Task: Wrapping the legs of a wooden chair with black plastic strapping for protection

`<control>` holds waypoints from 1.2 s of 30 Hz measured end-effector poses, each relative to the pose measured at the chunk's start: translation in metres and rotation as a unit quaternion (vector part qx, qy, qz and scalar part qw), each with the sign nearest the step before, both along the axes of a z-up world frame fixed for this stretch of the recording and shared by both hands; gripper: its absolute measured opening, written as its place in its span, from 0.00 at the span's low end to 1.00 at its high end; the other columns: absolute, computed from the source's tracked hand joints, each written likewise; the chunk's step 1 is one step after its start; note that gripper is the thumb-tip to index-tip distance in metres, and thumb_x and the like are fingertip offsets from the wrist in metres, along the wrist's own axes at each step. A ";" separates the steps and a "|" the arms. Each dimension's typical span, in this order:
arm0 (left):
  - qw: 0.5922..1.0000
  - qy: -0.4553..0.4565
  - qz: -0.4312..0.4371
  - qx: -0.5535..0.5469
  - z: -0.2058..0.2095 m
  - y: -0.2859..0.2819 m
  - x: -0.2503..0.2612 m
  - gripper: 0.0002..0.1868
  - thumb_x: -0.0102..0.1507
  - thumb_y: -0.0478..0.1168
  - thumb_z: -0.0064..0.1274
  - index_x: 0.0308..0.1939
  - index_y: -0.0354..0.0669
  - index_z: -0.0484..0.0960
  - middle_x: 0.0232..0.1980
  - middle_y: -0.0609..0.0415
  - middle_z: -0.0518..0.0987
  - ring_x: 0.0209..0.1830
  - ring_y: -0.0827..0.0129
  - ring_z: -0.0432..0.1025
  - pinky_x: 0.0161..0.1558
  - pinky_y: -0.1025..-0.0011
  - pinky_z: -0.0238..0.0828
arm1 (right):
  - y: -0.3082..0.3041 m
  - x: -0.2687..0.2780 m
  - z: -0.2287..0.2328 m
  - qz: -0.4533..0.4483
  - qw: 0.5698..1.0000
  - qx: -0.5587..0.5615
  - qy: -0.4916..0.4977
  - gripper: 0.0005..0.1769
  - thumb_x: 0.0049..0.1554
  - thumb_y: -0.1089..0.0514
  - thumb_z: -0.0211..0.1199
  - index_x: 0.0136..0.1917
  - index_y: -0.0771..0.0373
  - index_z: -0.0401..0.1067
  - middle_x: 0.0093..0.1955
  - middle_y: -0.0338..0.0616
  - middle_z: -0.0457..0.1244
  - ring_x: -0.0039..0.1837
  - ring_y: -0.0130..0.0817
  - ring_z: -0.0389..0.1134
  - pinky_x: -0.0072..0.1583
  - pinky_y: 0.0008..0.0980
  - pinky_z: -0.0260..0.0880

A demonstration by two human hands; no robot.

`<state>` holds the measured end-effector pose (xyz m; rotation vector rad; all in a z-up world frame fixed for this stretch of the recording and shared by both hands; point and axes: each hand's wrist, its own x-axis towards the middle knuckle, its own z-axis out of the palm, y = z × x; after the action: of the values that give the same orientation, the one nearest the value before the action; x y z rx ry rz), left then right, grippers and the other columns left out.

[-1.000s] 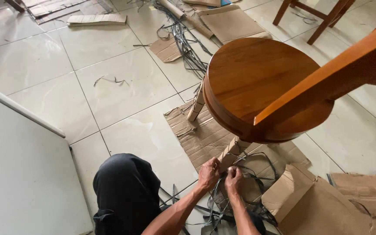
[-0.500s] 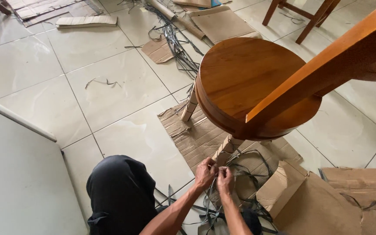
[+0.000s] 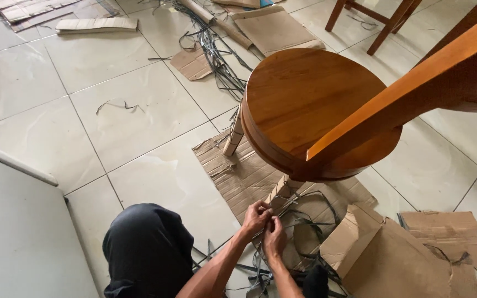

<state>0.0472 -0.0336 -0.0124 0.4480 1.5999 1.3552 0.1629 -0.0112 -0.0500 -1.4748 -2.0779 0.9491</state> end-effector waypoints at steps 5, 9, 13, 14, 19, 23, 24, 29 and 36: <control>0.998 0.003 0.042 0.054 -0.021 -0.002 -0.003 0.04 0.65 0.34 0.58 0.42 0.36 0.81 0.35 0.50 0.84 0.29 0.72 0.75 0.30 0.75 0.74 | -0.007 -0.015 0.057 -0.063 0.991 0.075 0.096 0.10 0.64 0.56 0.56 0.57 0.58 0.72 0.54 0.44 0.67 0.50 0.36 0.69 0.50 0.36 0.72; 0.988 0.134 0.037 0.063 -0.028 -0.004 -0.005 0.05 0.63 0.37 0.57 0.39 0.40 0.84 0.29 0.54 0.83 0.24 0.75 0.69 0.26 0.73 0.67 | 0.016 -0.028 0.046 -0.031 0.991 0.076 0.107 0.12 0.59 0.60 0.60 0.55 0.62 0.78 0.48 0.48 0.73 0.46 0.42 0.74 0.48 0.37 0.75; 0.985 0.151 0.030 0.082 -0.040 -0.009 -0.008 0.03 0.62 0.35 0.55 0.38 0.40 0.82 0.30 0.53 0.83 0.25 0.72 0.71 0.29 0.71 0.69 | 0.035 -0.035 0.002 -0.037 0.995 0.032 0.086 0.11 0.58 0.58 0.62 0.53 0.60 0.80 0.47 0.45 0.74 0.46 0.41 0.75 0.49 0.35 0.75; 0.987 0.140 0.023 0.081 -0.042 -0.011 -0.008 0.03 0.64 0.36 0.55 0.39 0.40 0.81 0.30 0.53 0.83 0.26 0.73 0.72 0.30 0.72 0.70 | 0.042 -0.035 -0.016 -0.038 0.995 0.003 0.093 0.12 0.56 0.58 0.64 0.52 0.61 0.80 0.45 0.44 0.74 0.44 0.37 0.75 0.46 0.32 0.75; 0.978 0.169 0.034 0.120 -0.034 -0.015 -0.008 0.05 0.61 0.29 0.51 0.38 0.39 0.80 0.31 0.55 0.81 0.26 0.72 0.72 0.30 0.72 0.71 | 0.047 -0.044 -0.010 -0.089 0.972 -0.120 0.180 0.15 0.56 0.55 0.68 0.51 0.68 0.80 0.43 0.48 0.73 0.41 0.36 0.71 0.43 0.31 0.72; 0.958 0.257 0.037 0.122 -0.027 -0.020 -0.005 0.06 0.58 0.31 0.55 0.38 0.42 0.80 0.29 0.57 0.81 0.24 0.71 0.71 0.30 0.70 0.70 | 0.036 -0.045 0.015 -0.124 0.970 -0.158 0.136 0.15 0.60 0.54 0.64 0.52 0.69 0.79 0.47 0.50 0.72 0.45 0.39 0.71 0.49 0.34 0.73; 0.958 0.256 0.039 0.122 -0.020 -0.020 -0.006 0.06 0.58 0.31 0.55 0.38 0.42 0.80 0.29 0.57 0.81 0.24 0.71 0.71 0.30 0.70 0.70 | 0.038 -0.045 0.008 -0.123 0.971 -0.158 0.135 0.15 0.60 0.54 0.64 0.52 0.69 0.79 0.47 0.50 0.72 0.45 0.39 0.71 0.49 0.34 0.73; 0.947 0.305 0.032 0.093 -0.017 -0.025 -0.010 0.08 0.63 0.35 0.58 0.45 0.40 0.83 0.33 0.51 0.88 0.25 0.70 0.80 0.25 0.70 0.76 | 0.051 -0.037 -0.059 -0.073 0.967 -0.069 0.233 0.07 0.63 0.59 0.62 0.48 0.66 0.72 0.44 0.45 0.69 0.44 0.35 0.69 0.52 0.33 0.71; 0.961 0.272 -0.039 -0.031 -0.005 -0.022 -0.015 0.10 0.62 0.41 0.49 0.38 0.45 0.86 0.34 0.58 0.85 0.32 0.67 0.78 0.36 0.67 0.73 | 0.031 -0.032 0.023 -0.040 0.996 0.040 0.063 0.05 0.60 0.56 0.61 0.45 0.58 0.75 0.35 0.40 0.70 0.36 0.39 0.70 0.43 0.41 0.69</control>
<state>0.0317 -0.0557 -0.0172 0.8943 2.0338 1.1752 0.1304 0.0199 -0.0270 -1.4082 -1.9307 0.8933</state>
